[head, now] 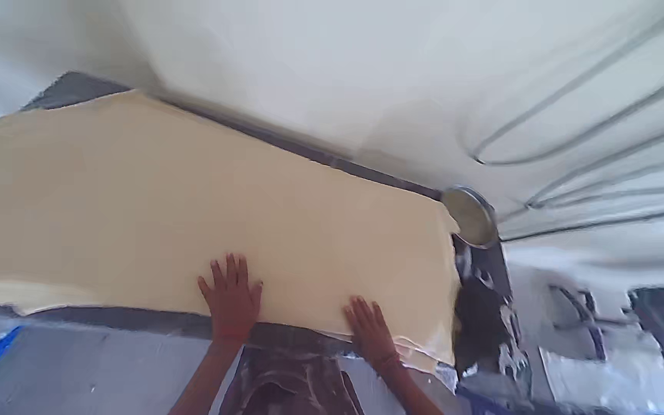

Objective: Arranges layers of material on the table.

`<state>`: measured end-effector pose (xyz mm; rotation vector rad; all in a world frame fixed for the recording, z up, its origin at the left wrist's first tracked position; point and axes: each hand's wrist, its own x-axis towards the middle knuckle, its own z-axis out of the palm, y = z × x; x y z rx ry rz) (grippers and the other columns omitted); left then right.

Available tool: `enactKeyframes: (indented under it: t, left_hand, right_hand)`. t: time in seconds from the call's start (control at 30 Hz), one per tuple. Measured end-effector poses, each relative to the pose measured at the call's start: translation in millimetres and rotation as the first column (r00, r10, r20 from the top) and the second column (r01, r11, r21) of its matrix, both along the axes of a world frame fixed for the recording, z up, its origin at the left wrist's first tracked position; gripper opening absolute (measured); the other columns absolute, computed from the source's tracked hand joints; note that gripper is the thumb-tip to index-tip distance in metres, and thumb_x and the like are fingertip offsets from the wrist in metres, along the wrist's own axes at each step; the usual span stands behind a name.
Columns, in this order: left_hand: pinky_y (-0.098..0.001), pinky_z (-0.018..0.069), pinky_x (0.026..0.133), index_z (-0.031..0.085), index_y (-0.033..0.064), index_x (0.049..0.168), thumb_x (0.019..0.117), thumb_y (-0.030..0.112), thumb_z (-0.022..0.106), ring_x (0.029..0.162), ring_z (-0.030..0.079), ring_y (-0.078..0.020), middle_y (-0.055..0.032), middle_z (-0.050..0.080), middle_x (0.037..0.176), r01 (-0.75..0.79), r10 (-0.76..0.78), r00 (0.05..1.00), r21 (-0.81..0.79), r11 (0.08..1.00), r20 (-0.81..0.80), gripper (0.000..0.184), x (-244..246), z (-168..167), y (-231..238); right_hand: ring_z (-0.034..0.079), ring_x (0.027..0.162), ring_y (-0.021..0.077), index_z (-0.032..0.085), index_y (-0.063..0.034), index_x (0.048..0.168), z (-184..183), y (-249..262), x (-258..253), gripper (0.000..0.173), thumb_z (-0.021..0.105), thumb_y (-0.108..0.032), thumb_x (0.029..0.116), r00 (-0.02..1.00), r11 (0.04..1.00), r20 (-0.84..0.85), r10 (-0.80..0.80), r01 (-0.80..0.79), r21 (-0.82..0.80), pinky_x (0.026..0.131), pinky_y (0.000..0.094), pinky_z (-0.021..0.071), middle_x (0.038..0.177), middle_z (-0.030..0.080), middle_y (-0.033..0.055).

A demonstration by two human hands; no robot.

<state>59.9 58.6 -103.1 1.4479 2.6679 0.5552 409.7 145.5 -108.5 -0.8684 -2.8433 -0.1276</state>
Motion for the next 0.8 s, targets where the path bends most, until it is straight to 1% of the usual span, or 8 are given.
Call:
enactKeyframes:
  t: [0.1,0.23,0.4,0.47,0.57,0.7,0.77,0.8]
  left_hand:
    - [-0.0783,0.0128,0.114,0.043,0.0010,0.154,0.1007,0.055,0.028,0.149,0.026,-0.0556,-0.0291,0.036,0.159,0.145,-0.145,0.989,-0.005,0.989,-0.007,0.077,82,-2,16]
    - [-0.0810,0.0078,0.112,0.040,-0.0044,0.154,0.0969,0.060,0.027,0.149,0.023,-0.0560,-0.0303,0.033,0.160,0.239,-0.239,0.971,-0.059,0.969,0.011,0.087,200,3,29]
    - [-0.0789,0.0174,0.113,0.042,-0.0101,0.150,0.0896,0.066,0.053,0.145,0.027,-0.0604,-0.0355,0.036,0.156,0.579,-0.577,0.815,-0.022,0.815,0.057,0.098,319,9,51]
    - [-0.0772,0.0162,0.115,0.045,-0.0034,0.151,0.0952,0.055,0.057,0.148,0.026,-0.0568,-0.0310,0.037,0.158,0.733,-0.723,0.660,0.035,0.680,0.205,0.082,355,20,60]
    - [-0.0568,0.0153,0.126,0.041,-0.0009,0.154,0.1045,0.034,0.047,0.155,0.024,-0.0372,-0.0194,0.036,0.163,0.788,-0.703,0.374,0.193,0.585,0.605,0.061,399,49,93]
    - [-0.0461,0.0372,0.118,0.031,0.0125,0.160,0.1122,0.037,0.019,0.147,0.041,-0.0211,-0.0055,0.040,0.162,0.284,-0.161,-0.233,0.225,0.932,0.959,0.055,462,89,142]
    - [-0.0400,0.0558,0.094,0.056,0.0155,0.135,0.1109,0.042,0.020,0.113,0.066,-0.0131,0.0009,0.069,0.123,0.155,-0.132,-0.518,0.245,0.957,0.845,0.051,472,110,147]
    - [-0.0311,0.0574,0.086,0.059,0.0061,0.122,0.1100,0.026,0.026,0.097,0.068,-0.0090,-0.0002,0.070,0.104,0.175,-0.243,-0.602,0.423,0.889,0.761,0.041,470,121,140]
  right_hand:
    - [0.051,0.140,0.0363,0.055,-0.0089,0.147,1,26,92,0.074,0.067,-0.052,0.0878,0.991,0.990,0.048,-0.128,0.130,-0.052,0.109,0.0670,0.0399,0.153,0.052,0.0170]
    - [0.042,0.147,0.0366,0.054,-0.0131,0.150,34,30,166,0.052,0.052,-0.033,0.1018,0.870,0.851,0.066,-0.488,0.491,-0.183,0.115,0.0718,0.0270,0.158,0.046,0.0115]
    - [0.028,0.149,0.0502,0.047,-0.0042,0.152,37,66,263,0.079,0.060,-0.055,0.0934,0.339,0.375,-0.179,-0.923,0.895,-0.239,0.117,0.0700,0.0210,0.159,0.037,0.0262]
    - [0.036,0.145,0.0496,0.062,-0.0048,0.139,46,79,285,0.063,0.069,-0.046,0.0926,0.267,0.321,-0.189,-0.945,0.872,-0.371,0.116,0.0715,0.0202,0.149,0.053,0.0221]
    - [0.060,0.128,0.0413,0.076,-0.0020,0.116,82,88,295,0.037,0.063,-0.032,0.0988,0.329,0.455,-0.366,-0.870,0.822,-0.342,0.115,0.0666,0.0302,0.123,0.072,0.0173]
    - [0.072,0.097,0.0189,0.076,0.0024,0.107,180,51,285,0.031,0.063,-0.025,0.0982,0.323,0.670,-0.591,-0.739,0.434,-0.602,0.091,0.0403,0.0557,0.100,0.076,0.0127]
    - [0.066,0.120,0.0139,0.071,0.0005,0.123,205,33,289,0.042,0.062,-0.033,0.0995,0.554,0.687,-0.573,-0.604,-0.004,-0.727,0.105,0.0341,0.0535,0.127,0.071,0.0103]
    - [0.058,0.134,0.0177,0.069,-0.0032,0.131,207,31,291,0.053,0.061,-0.045,0.0992,0.644,0.659,-0.543,-0.539,-0.079,-0.748,0.113,0.0387,0.0477,0.142,0.062,0.0107]
